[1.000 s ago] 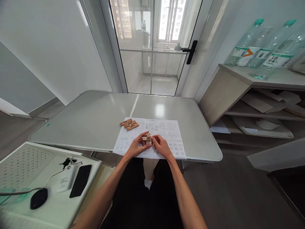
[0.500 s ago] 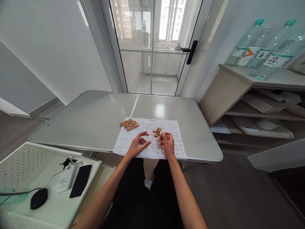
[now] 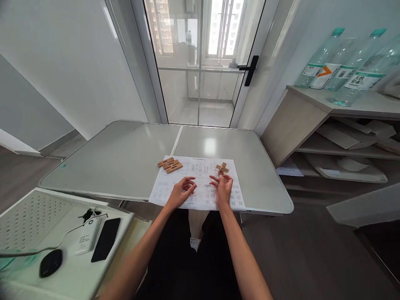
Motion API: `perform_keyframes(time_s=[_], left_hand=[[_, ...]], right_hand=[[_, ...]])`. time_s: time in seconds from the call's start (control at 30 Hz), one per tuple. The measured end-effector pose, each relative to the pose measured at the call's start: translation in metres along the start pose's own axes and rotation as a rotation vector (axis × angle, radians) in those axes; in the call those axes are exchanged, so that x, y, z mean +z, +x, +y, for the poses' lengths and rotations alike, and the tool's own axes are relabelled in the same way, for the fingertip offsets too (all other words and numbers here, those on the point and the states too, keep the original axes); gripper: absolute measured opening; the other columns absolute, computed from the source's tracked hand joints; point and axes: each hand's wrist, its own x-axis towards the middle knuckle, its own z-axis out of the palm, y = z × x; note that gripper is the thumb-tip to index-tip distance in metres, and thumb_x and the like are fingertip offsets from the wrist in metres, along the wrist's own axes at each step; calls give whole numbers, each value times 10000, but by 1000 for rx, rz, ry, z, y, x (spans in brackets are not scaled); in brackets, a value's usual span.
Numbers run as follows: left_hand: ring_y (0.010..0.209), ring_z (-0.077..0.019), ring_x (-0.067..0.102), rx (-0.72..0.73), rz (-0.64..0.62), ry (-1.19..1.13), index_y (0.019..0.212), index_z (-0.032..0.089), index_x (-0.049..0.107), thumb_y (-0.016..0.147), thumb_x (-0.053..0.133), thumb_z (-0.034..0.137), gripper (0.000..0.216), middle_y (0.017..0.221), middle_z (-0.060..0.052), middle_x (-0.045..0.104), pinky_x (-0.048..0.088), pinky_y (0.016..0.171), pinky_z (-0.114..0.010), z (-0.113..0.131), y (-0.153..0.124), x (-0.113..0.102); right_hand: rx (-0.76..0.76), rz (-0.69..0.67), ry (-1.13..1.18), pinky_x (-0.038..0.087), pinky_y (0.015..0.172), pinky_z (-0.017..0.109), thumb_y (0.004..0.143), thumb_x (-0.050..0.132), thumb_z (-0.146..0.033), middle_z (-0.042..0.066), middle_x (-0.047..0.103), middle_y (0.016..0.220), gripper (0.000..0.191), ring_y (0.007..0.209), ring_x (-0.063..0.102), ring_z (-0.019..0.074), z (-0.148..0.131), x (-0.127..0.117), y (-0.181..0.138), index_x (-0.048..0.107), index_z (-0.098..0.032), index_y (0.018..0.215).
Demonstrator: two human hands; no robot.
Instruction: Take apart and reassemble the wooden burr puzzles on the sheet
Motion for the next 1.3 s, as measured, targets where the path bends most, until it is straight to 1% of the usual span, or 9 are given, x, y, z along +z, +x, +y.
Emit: perform_keyframes(time_s=[0.17,0.33,0.43,0.57,0.73,0.83,1.0,1.13,1.3], left_hand=[[736,-170,708,-2,1,8,1203,209,660,970,616,508,381,935,-48,753,566,722,-310,0,0,1],[741,-171,718,11,-8,14,1187,206,666,985,598,499,363,934,-50,769,571,734,-310,-2,0,1],[736,-169,719,19,-5,25,1179,200,665,993,590,483,348,941,-52,774,577,735,-312,-4,0,1],[789,-180,722,34,37,79,1154,202,680,1000,581,445,304,947,-53,769,576,748,-313,-5,0,2],[1071,-244,666,69,181,224,1128,228,693,994,569,348,218,1168,-90,697,545,952,-407,-11,0,5],[1397,-364,448,63,320,337,1227,211,645,951,615,319,298,1408,-162,539,355,1172,-586,-21,4,3],[1547,-441,205,38,412,826,1501,142,411,916,670,456,713,1649,-245,266,252,1214,-650,-45,23,-18],[1573,-410,181,43,411,970,1594,162,278,955,595,473,777,1694,-207,233,229,1245,-616,-60,39,-42],[1570,-410,207,35,410,1016,1588,148,324,958,567,513,767,1685,-201,279,178,1267,-609,-70,59,-60]], right_hand=[[-118,-93,-141,634,687,309,880,634,-352,83,573,1404,254,954,774,196,-2,3,-13,452,-266,1036],[-144,-295,-388,572,610,287,901,557,-326,84,711,1177,110,794,740,176,-2,5,-18,574,-225,942],[-142,-344,-434,525,575,279,891,567,-333,59,744,969,121,681,696,171,-1,5,-18,610,-221,898],[-139,-372,-471,498,568,285,893,556,-330,50,747,923,128,629,661,170,1,4,-18,633,-228,891],[-148,-368,-495,496,574,292,900,543,-330,53,750,929,133,615,655,170,2,4,-18,630,-229,892],[-155,-370,-512,494,576,290,905,544,-343,49,752,930,142,617,660,172,1,5,-18,631,-232,885],[-162,-378,-526,484,559,289,900,541,-340,54,758,922,146,619,665,181,0,6,-18,639,-234,880],[-164,-377,-530,466,536,288,898,536,-333,63,764,904,150,610,662,187,0,7,-19,645,-232,873],[-167,-381,-537,461,541,278,898,520,-311,48,761,904,148,603,661,175,-1,8,-21,643,-233,870]])
